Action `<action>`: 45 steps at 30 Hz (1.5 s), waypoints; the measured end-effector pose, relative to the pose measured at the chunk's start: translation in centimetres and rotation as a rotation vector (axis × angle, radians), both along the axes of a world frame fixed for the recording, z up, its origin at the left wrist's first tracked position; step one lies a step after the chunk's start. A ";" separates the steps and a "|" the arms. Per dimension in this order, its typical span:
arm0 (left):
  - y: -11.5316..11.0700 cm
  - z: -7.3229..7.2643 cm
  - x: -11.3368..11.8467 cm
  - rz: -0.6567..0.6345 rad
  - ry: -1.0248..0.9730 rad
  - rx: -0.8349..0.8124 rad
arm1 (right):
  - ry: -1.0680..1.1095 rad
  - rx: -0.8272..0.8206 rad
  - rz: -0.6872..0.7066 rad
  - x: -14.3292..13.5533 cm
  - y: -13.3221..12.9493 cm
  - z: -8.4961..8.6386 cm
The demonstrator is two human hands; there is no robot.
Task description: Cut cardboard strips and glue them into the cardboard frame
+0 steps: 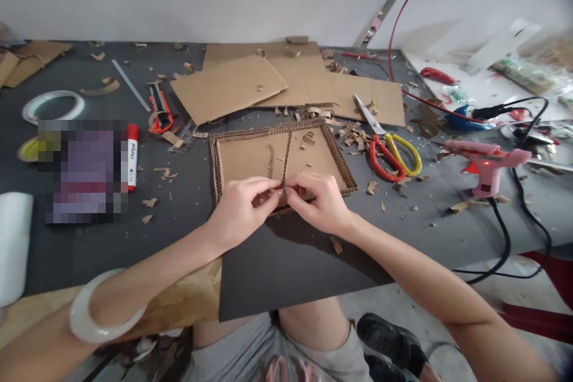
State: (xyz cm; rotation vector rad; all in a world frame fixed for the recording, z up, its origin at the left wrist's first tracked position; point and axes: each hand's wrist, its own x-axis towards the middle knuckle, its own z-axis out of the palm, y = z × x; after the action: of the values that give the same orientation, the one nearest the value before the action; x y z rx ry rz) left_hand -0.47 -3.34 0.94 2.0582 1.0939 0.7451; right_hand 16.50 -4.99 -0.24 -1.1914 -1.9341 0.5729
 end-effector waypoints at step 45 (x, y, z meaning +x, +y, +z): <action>-0.3 -0.4 -0.5 -0.142 0.369 0.501 | -0.104 -0.045 0.029 -0.2 -0.4 -0.5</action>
State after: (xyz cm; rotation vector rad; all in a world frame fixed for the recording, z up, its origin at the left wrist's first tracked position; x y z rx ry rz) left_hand -1.00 -3.60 0.54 2.7531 1.0066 0.6251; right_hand 16.28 -5.35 -0.71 -1.2451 -2.0381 0.5828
